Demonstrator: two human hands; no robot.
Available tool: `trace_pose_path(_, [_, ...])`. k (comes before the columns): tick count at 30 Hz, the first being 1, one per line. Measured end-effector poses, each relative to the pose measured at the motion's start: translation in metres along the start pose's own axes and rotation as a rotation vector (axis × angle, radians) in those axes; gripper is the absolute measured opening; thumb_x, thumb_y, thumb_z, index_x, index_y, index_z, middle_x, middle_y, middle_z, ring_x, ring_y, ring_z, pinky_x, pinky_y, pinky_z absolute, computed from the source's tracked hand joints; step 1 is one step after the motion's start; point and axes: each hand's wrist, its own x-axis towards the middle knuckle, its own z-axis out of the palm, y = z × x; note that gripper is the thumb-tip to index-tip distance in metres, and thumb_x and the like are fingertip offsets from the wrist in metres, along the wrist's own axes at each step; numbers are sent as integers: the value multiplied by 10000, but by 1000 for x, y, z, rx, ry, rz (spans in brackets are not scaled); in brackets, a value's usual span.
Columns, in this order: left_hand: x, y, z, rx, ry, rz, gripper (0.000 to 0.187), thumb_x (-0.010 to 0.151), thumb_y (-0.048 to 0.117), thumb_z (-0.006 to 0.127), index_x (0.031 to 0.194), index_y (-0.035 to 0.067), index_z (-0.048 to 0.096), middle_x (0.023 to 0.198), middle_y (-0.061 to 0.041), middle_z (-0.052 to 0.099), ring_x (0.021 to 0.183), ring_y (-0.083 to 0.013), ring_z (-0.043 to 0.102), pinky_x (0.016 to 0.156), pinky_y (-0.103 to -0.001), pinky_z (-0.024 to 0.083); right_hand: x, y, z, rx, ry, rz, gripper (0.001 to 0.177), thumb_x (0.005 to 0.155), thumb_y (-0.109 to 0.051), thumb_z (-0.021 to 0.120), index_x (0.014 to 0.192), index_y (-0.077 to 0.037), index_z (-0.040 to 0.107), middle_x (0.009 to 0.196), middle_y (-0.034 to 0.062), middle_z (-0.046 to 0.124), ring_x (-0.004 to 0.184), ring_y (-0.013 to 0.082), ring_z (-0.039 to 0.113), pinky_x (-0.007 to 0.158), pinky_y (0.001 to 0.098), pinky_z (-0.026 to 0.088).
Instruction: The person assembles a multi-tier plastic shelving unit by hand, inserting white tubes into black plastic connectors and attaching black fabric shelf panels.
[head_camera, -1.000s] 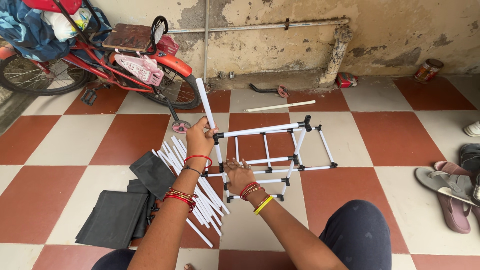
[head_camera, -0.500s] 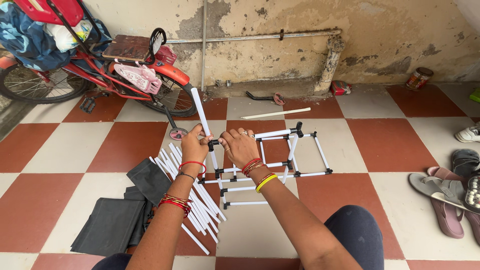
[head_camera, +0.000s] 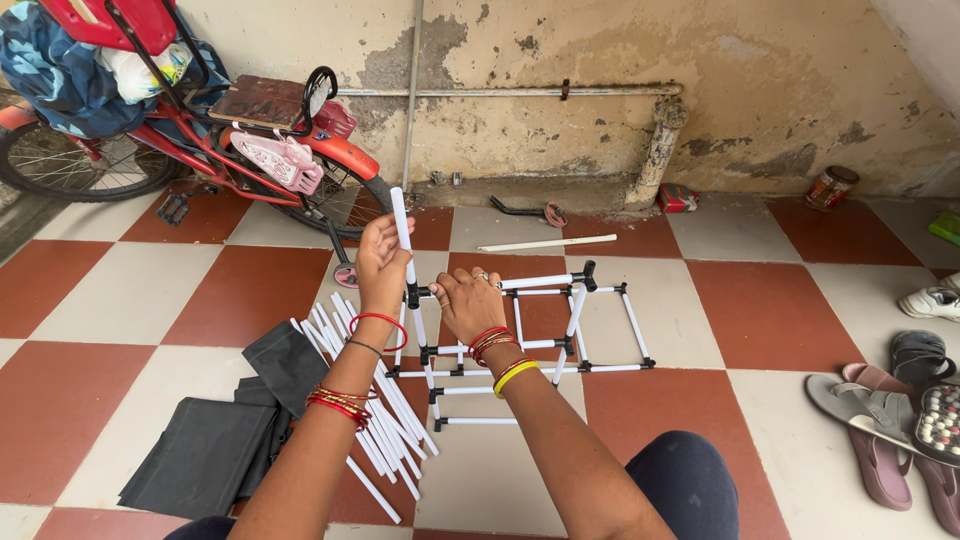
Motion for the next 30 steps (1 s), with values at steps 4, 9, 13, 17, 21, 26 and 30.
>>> trace_pose_path(4, [0,7,22,-10,-24,-76,430,846,-123,493,1238,44,555,977,-44,593,949,-110,620,811,-234,511,-3,0,0,-5,-18,2,371,1040,-426,439,1031,-170,707,920,74,663,940,284,595,841,476,365])
trace_pose_path(9, [9,0,23,12,-102,-29,309,902,-52,680,894,125,426,786,53,383,699,-38,346,634,-194,361,-1,1,-1,-5,-28,2,369,1046,-423,439,1024,-169,705,921,68,664,937,283,590,835,477,363])
trace_pose_path(13, [16,1,12,50,-111,-103,460,904,0,752,721,146,357,689,84,366,627,-25,314,557,-196,315,0,-1,-3,21,-45,2,357,1033,-421,456,1013,-171,712,909,60,665,924,276,589,835,481,358])
trace_pose_path(17, [23,-1,6,-58,-212,-203,549,852,-61,721,626,175,280,612,101,321,553,-22,254,496,-229,227,-2,0,-4,47,-59,1,334,1028,-397,473,1013,-173,721,896,61,664,918,277,587,834,481,352])
trace_pose_path(21, [34,-5,-8,-264,-386,-394,513,775,-120,668,618,185,287,575,85,323,488,-44,254,465,-254,206,-2,2,-4,51,-68,-1,334,1037,-394,472,1026,-175,724,908,61,674,925,282,591,857,486,353])
trace_pose_path(26, [27,-3,7,-94,-216,-258,499,833,-76,702,624,154,311,575,78,346,493,-55,286,459,-252,247,1,1,-3,40,-115,24,337,1032,-400,468,1049,-178,720,928,66,677,950,289,599,850,495,358])
trace_pose_path(30, [-10,13,44,364,296,75,303,866,15,752,819,93,463,637,40,424,565,-105,401,514,-268,388,2,2,4,25,-100,27,310,1024,-387,505,1060,-165,719,973,73,674,997,307,595,866,501,356])
